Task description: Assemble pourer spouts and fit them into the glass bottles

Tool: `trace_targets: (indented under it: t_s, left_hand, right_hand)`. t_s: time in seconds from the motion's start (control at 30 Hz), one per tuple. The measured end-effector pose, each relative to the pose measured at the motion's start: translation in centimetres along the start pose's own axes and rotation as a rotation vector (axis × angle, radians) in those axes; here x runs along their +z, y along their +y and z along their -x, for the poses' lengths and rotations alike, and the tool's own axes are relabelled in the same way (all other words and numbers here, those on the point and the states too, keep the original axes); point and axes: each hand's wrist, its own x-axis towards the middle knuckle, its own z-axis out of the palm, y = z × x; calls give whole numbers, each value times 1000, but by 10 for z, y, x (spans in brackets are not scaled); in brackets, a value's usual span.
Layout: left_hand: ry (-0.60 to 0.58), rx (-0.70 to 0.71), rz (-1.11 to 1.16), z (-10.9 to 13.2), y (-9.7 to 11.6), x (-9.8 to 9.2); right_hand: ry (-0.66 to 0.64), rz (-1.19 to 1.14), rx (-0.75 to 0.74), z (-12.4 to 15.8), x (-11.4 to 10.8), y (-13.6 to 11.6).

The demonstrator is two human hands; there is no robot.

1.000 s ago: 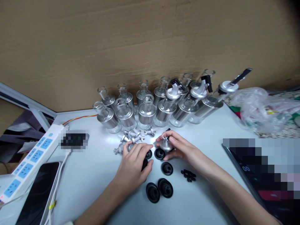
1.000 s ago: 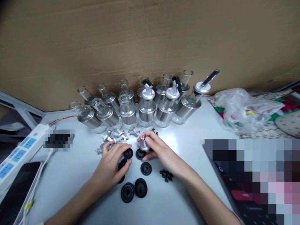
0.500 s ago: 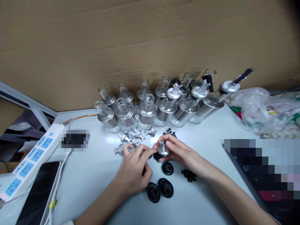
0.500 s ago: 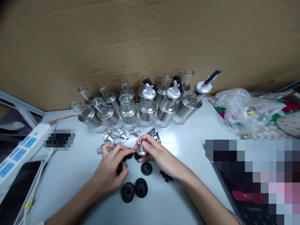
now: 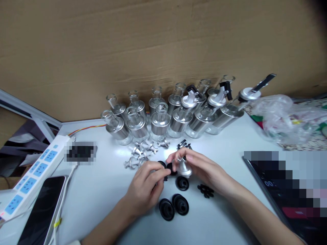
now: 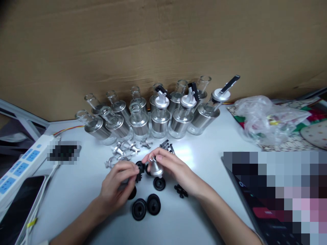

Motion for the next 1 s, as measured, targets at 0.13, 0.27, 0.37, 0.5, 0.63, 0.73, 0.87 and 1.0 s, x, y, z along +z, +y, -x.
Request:
trace_targets:
  t_s: [0.13,0.27,0.37,0.5,0.63,0.73,0.87,1.0]
  left_hand:
    - [43,-11,64,2,-2,1]
    - [40,-14,65,1,-1,2]
    - [12,-44,15,-1,-1,0]
    - [42,-104,-109,-2,-2,-2]
    - [-30,-193,-205,-4,-2,-3]
    - [-67,-209,-187,-5,-1,-2]
    - [-78,-210,-171,-5,-1,0]
    - [-89,-222,-184,-5,-1,1]
  right_hand:
    - [-114,-176,61,1,5,-2]
    - [-133,-156,111,1,2,0]
    - [-134,-143,97,2,1,1]
    - [-65,-160,15,1,1,-1]
    - [-17,-178,-75,0,-2,-2]
    - [-33,-145,-105,2,-4,0]
    - [-66,-31,-108,3,-4,3]
    - [-79,24,-128,2,-5,4]
